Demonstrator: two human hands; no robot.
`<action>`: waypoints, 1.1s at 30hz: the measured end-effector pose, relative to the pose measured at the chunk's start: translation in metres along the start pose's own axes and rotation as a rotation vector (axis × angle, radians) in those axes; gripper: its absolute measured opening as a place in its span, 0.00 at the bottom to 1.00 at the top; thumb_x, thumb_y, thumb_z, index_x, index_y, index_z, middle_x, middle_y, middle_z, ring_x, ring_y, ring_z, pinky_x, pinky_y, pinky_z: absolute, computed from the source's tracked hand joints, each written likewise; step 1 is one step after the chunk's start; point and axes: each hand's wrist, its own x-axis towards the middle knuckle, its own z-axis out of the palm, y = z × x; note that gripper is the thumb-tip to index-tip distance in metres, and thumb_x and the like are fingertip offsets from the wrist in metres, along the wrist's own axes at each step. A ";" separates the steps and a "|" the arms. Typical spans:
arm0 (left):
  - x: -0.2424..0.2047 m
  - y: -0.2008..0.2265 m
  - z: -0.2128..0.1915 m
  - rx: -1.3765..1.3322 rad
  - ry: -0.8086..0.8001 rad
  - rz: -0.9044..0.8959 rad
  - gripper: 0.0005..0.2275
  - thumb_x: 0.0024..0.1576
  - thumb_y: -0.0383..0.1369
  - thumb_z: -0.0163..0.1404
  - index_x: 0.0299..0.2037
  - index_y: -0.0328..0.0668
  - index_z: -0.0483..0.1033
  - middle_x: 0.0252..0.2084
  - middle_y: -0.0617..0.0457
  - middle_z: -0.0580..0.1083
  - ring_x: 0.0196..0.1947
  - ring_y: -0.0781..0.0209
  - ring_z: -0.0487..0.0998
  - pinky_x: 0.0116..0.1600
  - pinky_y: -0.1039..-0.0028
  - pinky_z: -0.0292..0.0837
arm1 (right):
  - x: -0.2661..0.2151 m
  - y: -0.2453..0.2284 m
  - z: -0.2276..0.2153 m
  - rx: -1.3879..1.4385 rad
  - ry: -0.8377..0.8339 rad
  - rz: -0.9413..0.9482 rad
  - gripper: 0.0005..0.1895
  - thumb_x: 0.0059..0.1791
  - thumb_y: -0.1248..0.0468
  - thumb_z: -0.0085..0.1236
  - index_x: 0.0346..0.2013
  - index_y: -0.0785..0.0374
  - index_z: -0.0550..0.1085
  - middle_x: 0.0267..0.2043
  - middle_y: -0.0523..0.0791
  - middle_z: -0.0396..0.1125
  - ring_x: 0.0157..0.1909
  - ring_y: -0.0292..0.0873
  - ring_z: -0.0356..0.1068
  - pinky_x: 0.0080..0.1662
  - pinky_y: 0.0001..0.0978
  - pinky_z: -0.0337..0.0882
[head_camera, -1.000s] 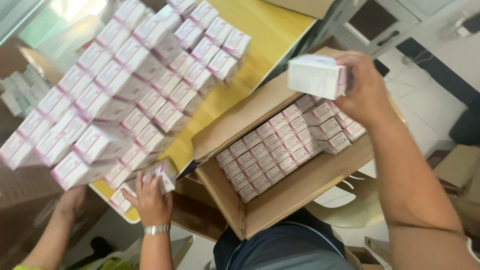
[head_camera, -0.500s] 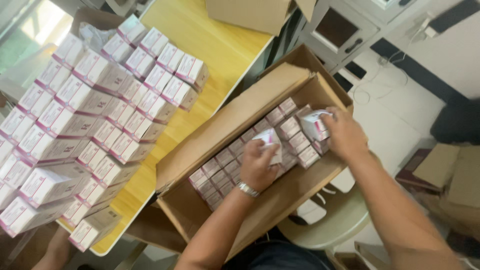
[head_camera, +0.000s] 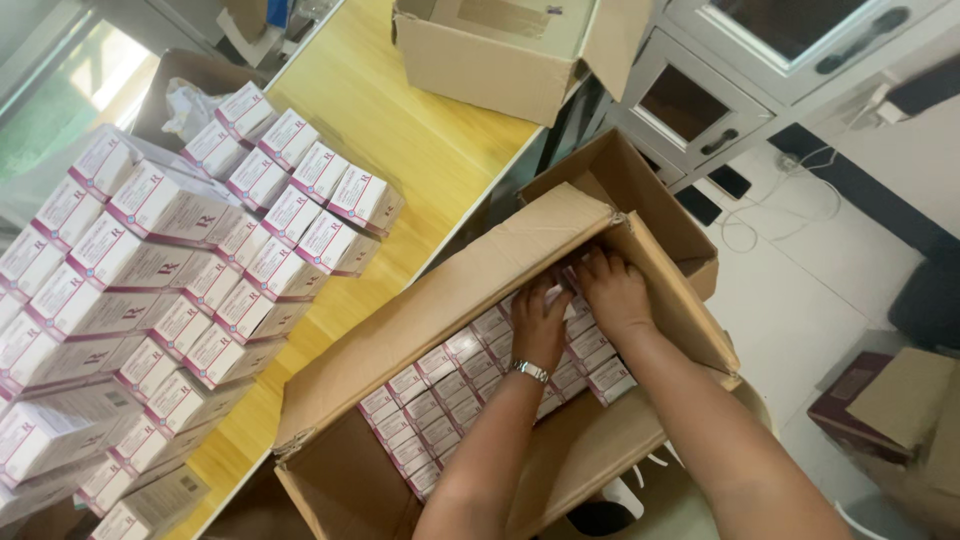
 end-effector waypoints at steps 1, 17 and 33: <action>0.008 -0.002 0.001 -0.010 -0.124 -0.080 0.22 0.53 0.28 0.54 0.60 0.51 0.71 0.69 0.46 0.60 0.70 0.40 0.56 0.74 0.43 0.50 | 0.001 -0.002 0.009 -0.011 -0.028 0.004 0.26 0.51 0.61 0.48 0.66 0.52 0.69 0.68 0.48 0.61 0.60 0.50 0.64 0.52 0.46 0.68; -0.054 0.023 -0.182 -0.388 -0.271 -0.170 0.30 0.56 0.29 0.54 0.70 0.40 0.57 0.78 0.38 0.50 0.72 0.36 0.58 0.68 0.54 0.60 | 0.014 -0.092 -0.076 0.830 0.581 0.441 0.21 0.46 0.74 0.56 0.52 0.66 0.64 0.54 0.54 0.59 0.59 0.55 0.60 0.62 0.48 0.62; -0.293 -0.209 -0.449 0.484 0.450 -0.878 0.47 0.40 0.33 0.65 0.72 0.36 0.52 0.73 0.23 0.48 0.71 0.20 0.49 0.67 0.34 0.48 | 0.042 -0.467 -0.215 0.800 0.200 -0.757 0.29 0.44 0.73 0.50 0.62 0.62 0.70 0.65 0.50 0.66 0.64 0.56 0.63 0.63 0.49 0.62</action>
